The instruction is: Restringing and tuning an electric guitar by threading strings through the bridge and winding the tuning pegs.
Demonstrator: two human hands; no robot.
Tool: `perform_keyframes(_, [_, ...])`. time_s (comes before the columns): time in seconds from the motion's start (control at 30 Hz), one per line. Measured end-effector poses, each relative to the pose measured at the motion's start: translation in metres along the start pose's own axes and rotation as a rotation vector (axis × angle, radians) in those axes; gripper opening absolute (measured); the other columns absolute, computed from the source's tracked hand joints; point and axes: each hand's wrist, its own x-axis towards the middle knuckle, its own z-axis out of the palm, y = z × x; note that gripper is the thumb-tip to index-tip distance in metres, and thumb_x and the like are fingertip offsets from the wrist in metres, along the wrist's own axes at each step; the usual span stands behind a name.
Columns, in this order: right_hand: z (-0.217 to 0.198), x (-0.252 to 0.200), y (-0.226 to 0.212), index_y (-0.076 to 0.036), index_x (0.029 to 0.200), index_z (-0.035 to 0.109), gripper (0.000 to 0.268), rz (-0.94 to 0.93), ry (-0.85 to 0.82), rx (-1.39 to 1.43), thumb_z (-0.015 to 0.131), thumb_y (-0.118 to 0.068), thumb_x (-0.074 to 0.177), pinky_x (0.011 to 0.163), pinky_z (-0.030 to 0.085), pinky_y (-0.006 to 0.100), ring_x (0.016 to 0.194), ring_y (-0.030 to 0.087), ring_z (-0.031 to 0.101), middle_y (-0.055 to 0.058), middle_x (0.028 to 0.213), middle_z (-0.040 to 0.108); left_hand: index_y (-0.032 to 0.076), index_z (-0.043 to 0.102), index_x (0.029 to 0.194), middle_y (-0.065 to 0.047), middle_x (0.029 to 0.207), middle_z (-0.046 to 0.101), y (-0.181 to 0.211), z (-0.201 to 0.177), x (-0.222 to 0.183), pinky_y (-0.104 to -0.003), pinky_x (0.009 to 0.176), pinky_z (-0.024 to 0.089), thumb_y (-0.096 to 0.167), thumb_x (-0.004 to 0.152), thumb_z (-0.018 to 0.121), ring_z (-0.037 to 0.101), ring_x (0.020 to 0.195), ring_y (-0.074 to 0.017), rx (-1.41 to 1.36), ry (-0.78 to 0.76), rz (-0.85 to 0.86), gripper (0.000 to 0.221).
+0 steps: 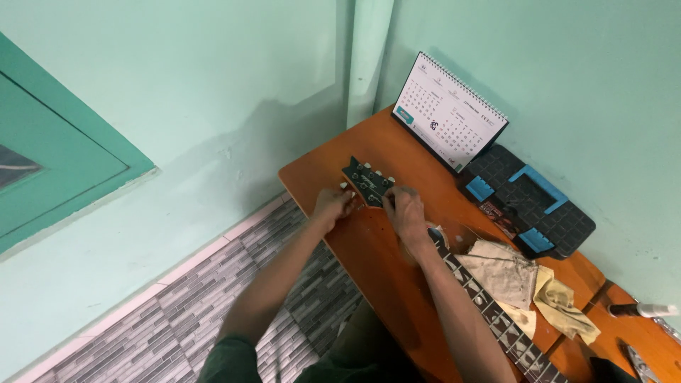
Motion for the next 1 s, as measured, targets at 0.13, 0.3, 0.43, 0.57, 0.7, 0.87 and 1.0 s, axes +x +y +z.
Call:
perform_keyframes(0.13, [0.005,-0.001,0.006,-0.003,0.1,0.075,0.011,-0.035,0.019,-0.026,0.073,-0.01,0.092,0.068,0.064,0.042,0.086,0.029,0.071,0.015,0.086,0.069,-0.003,0.064,0.083,-0.009,0.066,0.056,0.023,0.0,-0.021,-0.026,0.045,0.043,0.013,0.101,0.058,0.056,0.053,-0.015,-0.28,-0.027,-0.19,0.025])
perform_keyframes(0.3, [0.005,0.001,0.006,-0.005,0.101,0.076,0.01,-0.02,0.022,-0.055,0.073,-0.01,0.093,0.068,0.065,0.039,0.085,0.025,0.071,0.013,0.086,0.07,-0.001,0.068,0.085,-0.014,0.065,0.062,0.032,-0.011,-0.04,-0.032,0.047,0.051,0.028,0.103,0.06,0.066,0.057,-0.0263,0.597,-0.011,0.365,0.035])
perform_keyframes(0.43, [0.006,0.001,0.008,-0.005,0.102,0.076,0.01,-0.007,0.001,-0.022,0.072,-0.011,0.094,0.068,0.065,0.039,0.086,0.025,0.071,0.014,0.087,0.07,-0.001,0.072,0.098,-0.018,0.081,0.07,0.028,-0.002,-0.05,-0.038,0.061,0.058,0.028,0.104,0.058,0.072,0.077,-0.0327,0.896,0.094,0.542,0.032])
perform_keyframes(0.57, [0.004,0.0,0.004,-0.004,0.101,0.076,0.01,-0.003,0.0,-0.052,0.072,-0.01,0.093,0.07,0.064,0.04,0.088,0.026,0.071,0.015,0.088,0.07,0.001,0.074,0.089,-0.015,0.073,0.071,0.01,0.001,-0.032,-0.035,0.057,0.054,0.026,0.102,0.062,0.071,0.069,-0.0294,0.851,0.139,0.557,0.031])
perform_keyframes(0.7, [0.0,-0.004,-0.001,-0.005,0.102,0.076,0.012,0.019,-0.01,-0.023,0.072,-0.011,0.093,0.073,0.064,0.042,0.089,0.028,0.071,0.014,0.089,0.07,0.003,0.07,0.074,-0.004,0.057,0.06,0.025,-0.005,-0.034,-0.028,0.054,0.048,0.02,0.1,0.063,0.06,0.053,-0.0161,0.079,0.076,0.14,0.031])
perform_keyframes(0.87, [0.002,0.002,0.003,-0.006,0.102,0.076,0.011,-0.014,-0.009,-0.042,0.073,-0.012,0.093,0.073,0.065,0.043,0.091,0.029,0.071,0.015,0.09,0.07,0.007,0.072,0.068,-0.004,0.049,0.061,0.04,-0.016,-0.042,-0.024,0.045,0.046,0.024,0.1,0.061,0.063,0.045,-0.013,0.251,-0.003,0.207,0.038])
perform_keyframes(1.0, [0.003,0.002,0.003,-0.005,0.105,0.076,0.013,-0.021,-0.01,-0.051,0.072,-0.012,0.095,0.072,0.065,0.042,0.09,0.027,0.071,0.015,0.091,0.071,0.002,0.063,0.069,-0.01,0.054,0.055,0.038,-0.007,-0.041,-0.029,0.052,0.045,0.019,0.098,0.065,0.056,0.053,-0.019,0.76,0.064,0.549,0.033])
